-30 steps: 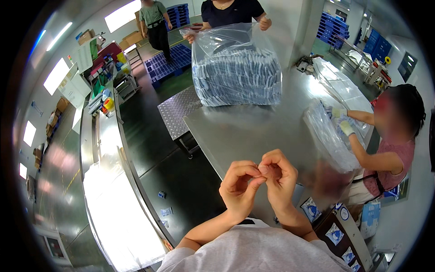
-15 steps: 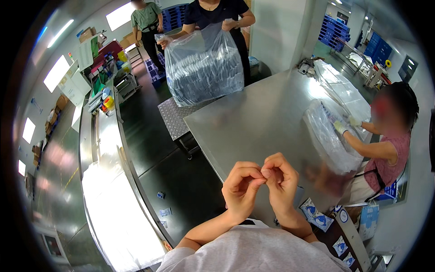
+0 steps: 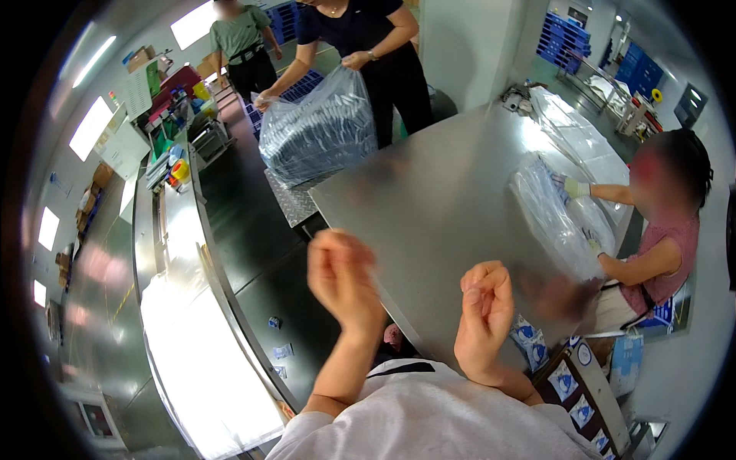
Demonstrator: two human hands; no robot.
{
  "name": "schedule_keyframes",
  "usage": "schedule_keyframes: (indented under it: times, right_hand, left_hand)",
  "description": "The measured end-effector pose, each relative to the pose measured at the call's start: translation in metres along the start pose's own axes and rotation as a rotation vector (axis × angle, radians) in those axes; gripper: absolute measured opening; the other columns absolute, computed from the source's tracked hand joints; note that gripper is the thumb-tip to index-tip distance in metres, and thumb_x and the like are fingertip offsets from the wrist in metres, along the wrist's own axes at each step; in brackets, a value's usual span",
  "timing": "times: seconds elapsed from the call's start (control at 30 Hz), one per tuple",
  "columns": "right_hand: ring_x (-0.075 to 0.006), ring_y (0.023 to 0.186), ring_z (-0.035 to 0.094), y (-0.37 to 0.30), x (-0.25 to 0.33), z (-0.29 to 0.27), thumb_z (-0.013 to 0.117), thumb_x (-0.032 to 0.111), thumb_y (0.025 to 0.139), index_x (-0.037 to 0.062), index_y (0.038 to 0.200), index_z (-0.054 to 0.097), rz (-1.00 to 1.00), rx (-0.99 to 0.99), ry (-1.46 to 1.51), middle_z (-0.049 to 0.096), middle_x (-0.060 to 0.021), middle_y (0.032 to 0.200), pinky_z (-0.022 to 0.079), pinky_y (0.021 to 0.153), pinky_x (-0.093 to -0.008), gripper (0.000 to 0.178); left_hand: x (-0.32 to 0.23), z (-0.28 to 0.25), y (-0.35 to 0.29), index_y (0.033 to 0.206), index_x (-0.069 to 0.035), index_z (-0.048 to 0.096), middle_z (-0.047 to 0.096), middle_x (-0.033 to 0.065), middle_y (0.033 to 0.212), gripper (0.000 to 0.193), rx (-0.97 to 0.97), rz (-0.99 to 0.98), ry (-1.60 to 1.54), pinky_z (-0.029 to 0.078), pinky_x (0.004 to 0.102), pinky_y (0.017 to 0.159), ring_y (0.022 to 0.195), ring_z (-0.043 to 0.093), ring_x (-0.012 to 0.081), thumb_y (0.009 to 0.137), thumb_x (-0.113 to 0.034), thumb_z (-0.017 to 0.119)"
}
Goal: The person picks up several packaged pouches from a conveyor belt, stacks them, and places the stack into a large clear plastic bag. They then pick up a large clear plastic sheet, place it on the table, and fold it over a stack of items.
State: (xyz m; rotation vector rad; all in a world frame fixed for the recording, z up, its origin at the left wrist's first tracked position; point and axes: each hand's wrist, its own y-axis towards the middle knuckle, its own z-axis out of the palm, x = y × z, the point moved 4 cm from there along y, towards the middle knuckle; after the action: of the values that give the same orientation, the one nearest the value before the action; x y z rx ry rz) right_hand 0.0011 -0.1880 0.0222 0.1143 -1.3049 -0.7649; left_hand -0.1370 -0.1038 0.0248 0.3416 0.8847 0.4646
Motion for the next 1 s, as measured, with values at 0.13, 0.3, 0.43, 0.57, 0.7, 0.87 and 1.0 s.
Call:
schedule_keyframes:
  times: [0.13, 0.3, 0.43, 0.57, 0.7, 0.87, 1.0]
  right_hand:
    - [-0.0104, 0.077, 0.038, 0.006, -0.015, -0.006, 0.053, 0.011, 0.092, 0.0086, 0.088, 0.045, 0.222, -0.033, 0.24, 0.042, -0.0007, 0.085, 0.032, 0.072, -0.0248, 0.01]
    - [-0.0099, 0.077, 0.037, 0.006, -0.026, -0.001, 0.055, 0.013, 0.092, 0.0098, 0.085, 0.046, 0.41, 0.006, 0.472, 0.044, 0.0013, 0.084, 0.032, 0.073, -0.0241, 0.012]
    - [-0.01, 0.078, 0.038, 0.004, -0.031, 0.005, 0.054, 0.015, 0.093, 0.0102, 0.084, 0.046, 0.43, 0.053, 0.494, 0.044, 0.0013, 0.084, 0.033, 0.073, -0.0245, 0.013]
    - [-0.0108, 0.078, 0.038, 0.004, -0.03, 0.01, 0.054, 0.021, 0.093, 0.0112, 0.083, 0.044, 0.431, 0.049, 0.455, 0.041, 0.0014, 0.083, 0.032, 0.075, -0.0262, 0.017]
    - [-0.0108, 0.077, 0.039, 0.006, -0.03, 0.01, 0.053, 0.018, 0.093, 0.0094, 0.082, 0.045, 0.376, 0.044, 0.462, 0.043, -0.0001, 0.082, 0.033, 0.075, -0.0258, 0.016]
    - [-0.0108, 0.078, 0.04, 0.008, -0.026, 0.014, 0.053, 0.019, 0.093, 0.0094, 0.082, 0.044, 0.41, 0.049, 0.475, 0.042, -0.0007, 0.081, 0.033, 0.076, -0.0262, 0.017]
    - [-0.0112, 0.08, 0.039, 0.01, -0.029, 0.013, 0.052, 0.03, 0.093, 0.0128, 0.083, 0.042, 0.419, 0.108, 0.393, 0.039, 0.0018, 0.084, 0.042, 0.073, -0.0263, 0.022]
  left_hand:
    - [-0.009, -0.013, 0.024, 0.087, -0.005, 0.049, 0.042, 0.0013, 0.082, 0.014, -0.025, 0.001, -0.023, 0.034, 0.0208, 0.056, 0.068, 0.038, 0.0086, 0.095, -0.017, 0.051]
    - [0.017, -0.007, 0.001, 0.09, -0.003, 0.05, 0.04, 0.0006, 0.081, 0.015, 0.053, -0.399, -0.24, 0.035, 0.0198, 0.056, 0.069, 0.038, 0.0084, 0.093, -0.018, 0.053]
    - [0.029, 0.001, -0.023, 0.088, -0.006, 0.05, 0.04, -0.0012, 0.079, 0.016, 0.036, -0.867, -0.507, 0.035, 0.0187, 0.055, 0.067, 0.038, 0.0072, 0.092, -0.02, 0.056]
    - [0.032, 0.006, -0.041, 0.094, -0.006, 0.053, 0.043, -0.0007, 0.082, 0.014, 0.052, -1.032, -0.692, 0.036, 0.0188, 0.058, 0.069, 0.04, 0.0077, 0.09, -0.019, 0.059]
    - [0.024, 0.013, -0.043, 0.095, -0.006, 0.056, 0.044, -0.0007, 0.083, 0.013, 0.054, -1.054, -0.666, 0.036, 0.0191, 0.059, 0.069, 0.039, 0.0082, 0.09, -0.018, 0.058]
    - [0.025, 0.014, -0.043, 0.095, -0.006, 0.056, 0.044, -0.001, 0.082, 0.013, 0.096, -1.035, -0.644, 0.037, 0.0193, 0.059, 0.07, 0.039, 0.0085, 0.09, -0.018, 0.058]
    - [0.024, 0.016, -0.041, 0.094, -0.007, 0.056, 0.044, -0.001, 0.081, 0.013, 0.096, -1.027, -0.622, 0.037, 0.0194, 0.059, 0.07, 0.04, 0.0085, 0.091, -0.019, 0.057]
